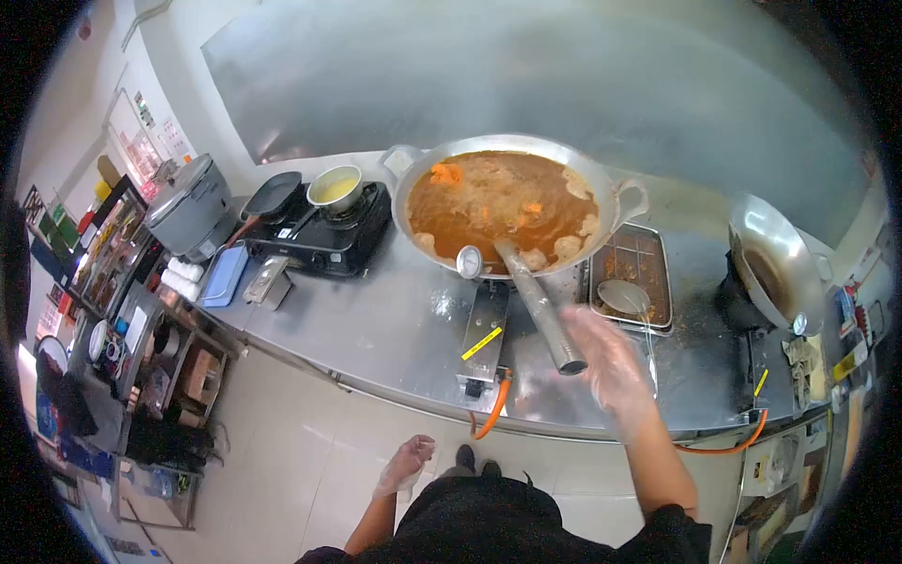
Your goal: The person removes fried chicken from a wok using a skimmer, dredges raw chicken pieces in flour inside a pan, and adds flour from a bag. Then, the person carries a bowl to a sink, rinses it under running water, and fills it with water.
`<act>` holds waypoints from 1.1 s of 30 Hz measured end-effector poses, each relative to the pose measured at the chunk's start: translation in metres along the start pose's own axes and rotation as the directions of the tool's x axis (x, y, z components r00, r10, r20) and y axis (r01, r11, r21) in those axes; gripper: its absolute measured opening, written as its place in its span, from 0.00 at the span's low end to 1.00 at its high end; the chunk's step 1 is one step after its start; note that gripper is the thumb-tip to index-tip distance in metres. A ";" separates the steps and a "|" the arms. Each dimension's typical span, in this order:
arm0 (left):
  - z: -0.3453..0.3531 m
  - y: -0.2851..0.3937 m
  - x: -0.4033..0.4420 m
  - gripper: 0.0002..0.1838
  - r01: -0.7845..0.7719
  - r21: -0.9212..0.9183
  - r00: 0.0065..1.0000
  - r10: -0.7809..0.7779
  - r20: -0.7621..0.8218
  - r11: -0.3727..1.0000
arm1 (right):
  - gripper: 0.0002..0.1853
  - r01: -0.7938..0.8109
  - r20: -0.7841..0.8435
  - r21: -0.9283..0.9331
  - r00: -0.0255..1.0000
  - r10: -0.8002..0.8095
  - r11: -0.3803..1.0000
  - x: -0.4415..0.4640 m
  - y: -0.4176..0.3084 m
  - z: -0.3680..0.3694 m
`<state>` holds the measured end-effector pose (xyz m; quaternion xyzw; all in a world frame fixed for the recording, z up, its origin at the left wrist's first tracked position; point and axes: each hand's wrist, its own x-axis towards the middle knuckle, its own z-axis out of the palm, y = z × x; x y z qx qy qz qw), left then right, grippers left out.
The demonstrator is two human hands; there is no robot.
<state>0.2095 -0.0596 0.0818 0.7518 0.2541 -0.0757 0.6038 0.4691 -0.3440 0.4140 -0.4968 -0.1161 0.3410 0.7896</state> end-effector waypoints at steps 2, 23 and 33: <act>0.002 -0.021 0.019 0.18 -0.039 0.007 0.993 0.037 0.109 0.999 | 0.35 -0.346 0.224 0.259 0.930 0.292 0.902 -0.003 -0.013 0.009; 0.043 0.380 0.034 0.25 0.352 -0.809 0.678 0.467 0.567 0.471 | 0.18 -0.277 -0.317 0.101 0.902 0.294 0.956 -0.016 -0.003 0.117; 0.052 0.389 0.044 0.16 0.293 -0.739 0.619 0.469 0.630 0.607 | 0.23 -0.273 -0.407 0.114 0.864 0.296 0.955 -0.021 -0.021 0.123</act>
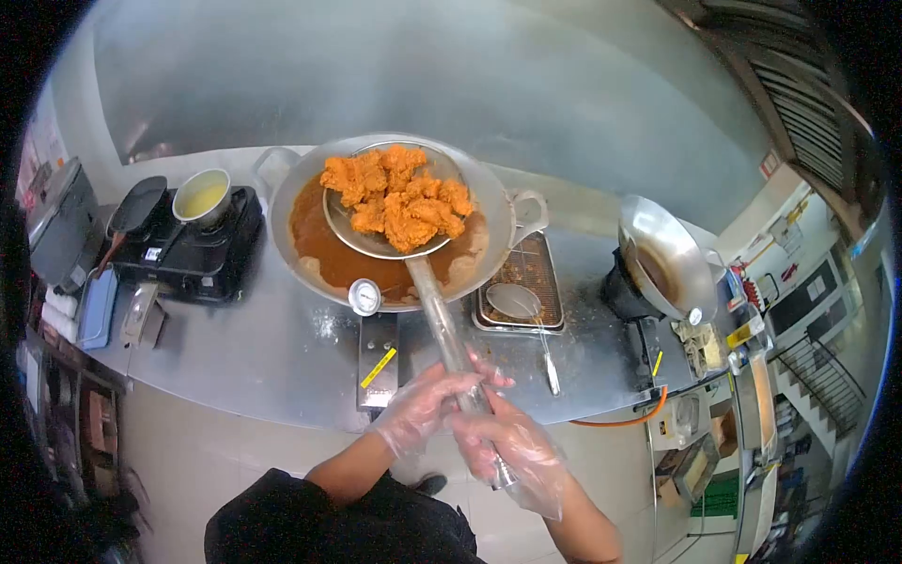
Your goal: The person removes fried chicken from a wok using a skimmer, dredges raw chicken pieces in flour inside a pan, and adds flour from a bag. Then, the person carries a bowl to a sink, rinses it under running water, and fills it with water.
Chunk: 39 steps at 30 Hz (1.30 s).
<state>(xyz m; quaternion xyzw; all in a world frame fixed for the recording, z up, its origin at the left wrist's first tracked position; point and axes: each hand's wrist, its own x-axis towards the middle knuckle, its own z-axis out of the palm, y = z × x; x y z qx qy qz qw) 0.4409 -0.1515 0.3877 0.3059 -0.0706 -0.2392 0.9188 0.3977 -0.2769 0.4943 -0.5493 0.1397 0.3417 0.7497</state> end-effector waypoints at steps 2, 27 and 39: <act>0.008 0.001 0.003 0.16 0.013 0.007 1.000 -0.013 -0.022 1.000 | 0.20 -0.042 0.021 0.063 0.999 0.041 0.997 0.003 0.000 -0.012; 0.111 -0.098 0.143 0.19 -0.212 0.211 0.932 0.263 -0.251 0.954 | 0.42 -0.031 0.356 -0.017 0.934 0.036 0.999 0.005 -0.080 -0.227; 0.171 -0.158 0.303 0.16 -0.223 0.174 0.975 0.216 0.058 0.959 | 0.09 0.176 0.232 0.040 0.956 -0.180 0.984 -0.016 -0.163 -0.365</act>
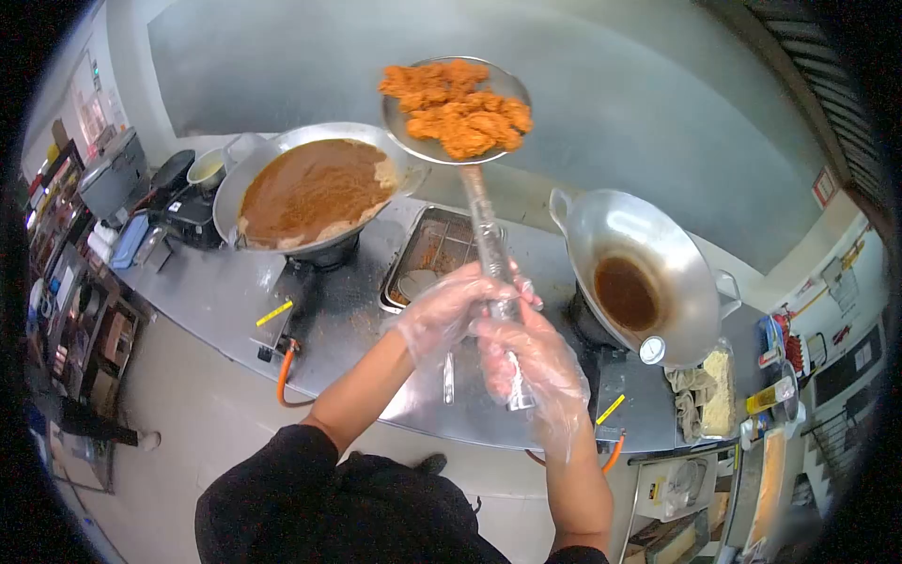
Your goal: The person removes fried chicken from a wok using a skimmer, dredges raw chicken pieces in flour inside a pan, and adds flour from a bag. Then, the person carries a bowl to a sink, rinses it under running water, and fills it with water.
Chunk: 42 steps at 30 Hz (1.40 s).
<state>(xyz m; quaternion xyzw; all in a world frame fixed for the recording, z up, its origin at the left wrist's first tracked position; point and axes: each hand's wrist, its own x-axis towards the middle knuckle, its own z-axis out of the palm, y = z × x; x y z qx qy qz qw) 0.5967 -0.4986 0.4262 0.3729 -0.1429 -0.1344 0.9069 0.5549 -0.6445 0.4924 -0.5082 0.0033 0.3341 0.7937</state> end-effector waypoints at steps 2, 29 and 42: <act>-0.003 -0.014 0.018 0.14 0.041 0.004 0.999 -0.041 0.031 0.999 | 0.10 0.022 -0.035 -0.012 0.999 -0.022 1.000 0.002 -0.001 -0.014; -0.136 -0.116 -0.201 0.30 0.391 0.486 0.920 -0.331 -0.208 0.781 | 0.20 -0.193 -0.013 0.099 0.981 0.195 0.976 0.048 0.132 -0.153; -0.171 -0.152 -0.418 0.23 0.292 -0.130 0.547 -0.277 -0.790 0.947 | 0.27 -0.029 -0.110 -0.989 0.801 -0.588 0.145 0.144 0.302 -0.170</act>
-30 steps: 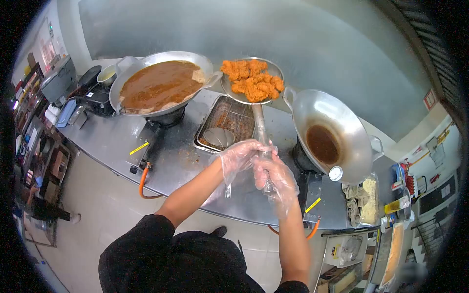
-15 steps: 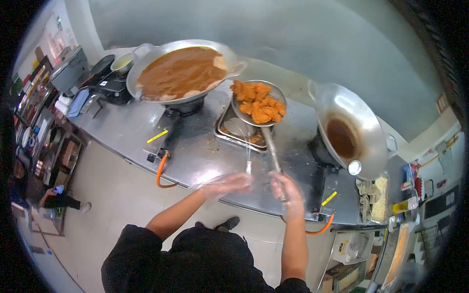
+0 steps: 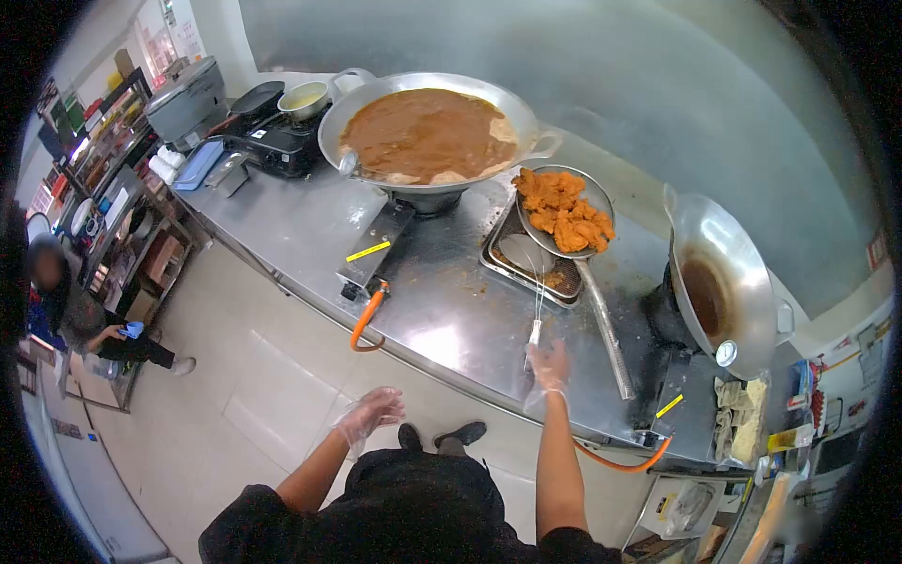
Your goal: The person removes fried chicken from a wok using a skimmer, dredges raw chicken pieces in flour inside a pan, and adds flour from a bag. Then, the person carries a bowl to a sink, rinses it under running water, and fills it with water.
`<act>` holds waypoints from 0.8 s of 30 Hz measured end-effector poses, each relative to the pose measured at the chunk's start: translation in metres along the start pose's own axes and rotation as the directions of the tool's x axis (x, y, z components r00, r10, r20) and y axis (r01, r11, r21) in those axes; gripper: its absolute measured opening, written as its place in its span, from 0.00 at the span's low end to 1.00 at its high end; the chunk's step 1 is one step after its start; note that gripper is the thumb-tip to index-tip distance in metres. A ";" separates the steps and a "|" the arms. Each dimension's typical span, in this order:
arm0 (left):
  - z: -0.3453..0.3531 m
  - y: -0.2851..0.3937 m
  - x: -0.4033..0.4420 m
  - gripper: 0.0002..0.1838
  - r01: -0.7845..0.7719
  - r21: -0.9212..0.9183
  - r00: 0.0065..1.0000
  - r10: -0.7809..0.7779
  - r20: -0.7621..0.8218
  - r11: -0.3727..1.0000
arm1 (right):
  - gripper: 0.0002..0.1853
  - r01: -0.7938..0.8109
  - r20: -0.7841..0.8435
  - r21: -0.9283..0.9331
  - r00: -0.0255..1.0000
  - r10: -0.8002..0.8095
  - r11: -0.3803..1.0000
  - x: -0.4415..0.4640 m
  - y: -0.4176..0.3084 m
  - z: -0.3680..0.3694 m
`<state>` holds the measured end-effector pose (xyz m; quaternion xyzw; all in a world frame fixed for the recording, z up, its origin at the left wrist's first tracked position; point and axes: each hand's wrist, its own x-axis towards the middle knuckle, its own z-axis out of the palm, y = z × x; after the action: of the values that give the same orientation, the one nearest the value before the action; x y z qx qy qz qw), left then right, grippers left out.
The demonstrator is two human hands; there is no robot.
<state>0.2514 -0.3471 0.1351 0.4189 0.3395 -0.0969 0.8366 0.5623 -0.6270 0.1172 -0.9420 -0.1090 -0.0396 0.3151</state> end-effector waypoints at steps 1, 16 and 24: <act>-0.002 -0.001 0.000 0.22 -0.006 0.002 1.000 0.006 -0.010 1.000 | 0.26 0.068 -0.051 -0.081 0.996 -0.073 0.994 0.000 -0.005 0.011; -0.084 0.025 0.003 0.22 -0.248 0.007 0.917 0.237 -0.320 0.969 | 0.18 0.078 -0.202 0.021 0.977 -0.072 0.997 -0.014 -0.019 -0.061; -0.085 0.144 0.061 0.24 -0.369 0.344 0.740 0.497 -0.453 0.863 | 0.17 0.218 -0.080 -0.310 0.964 -0.253 0.926 0.168 -0.165 -0.207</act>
<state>0.3202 -0.1843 0.1514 0.5912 0.4343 0.1815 0.6550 0.6864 -0.5929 0.4030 -0.9547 -0.1953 -0.1490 0.1681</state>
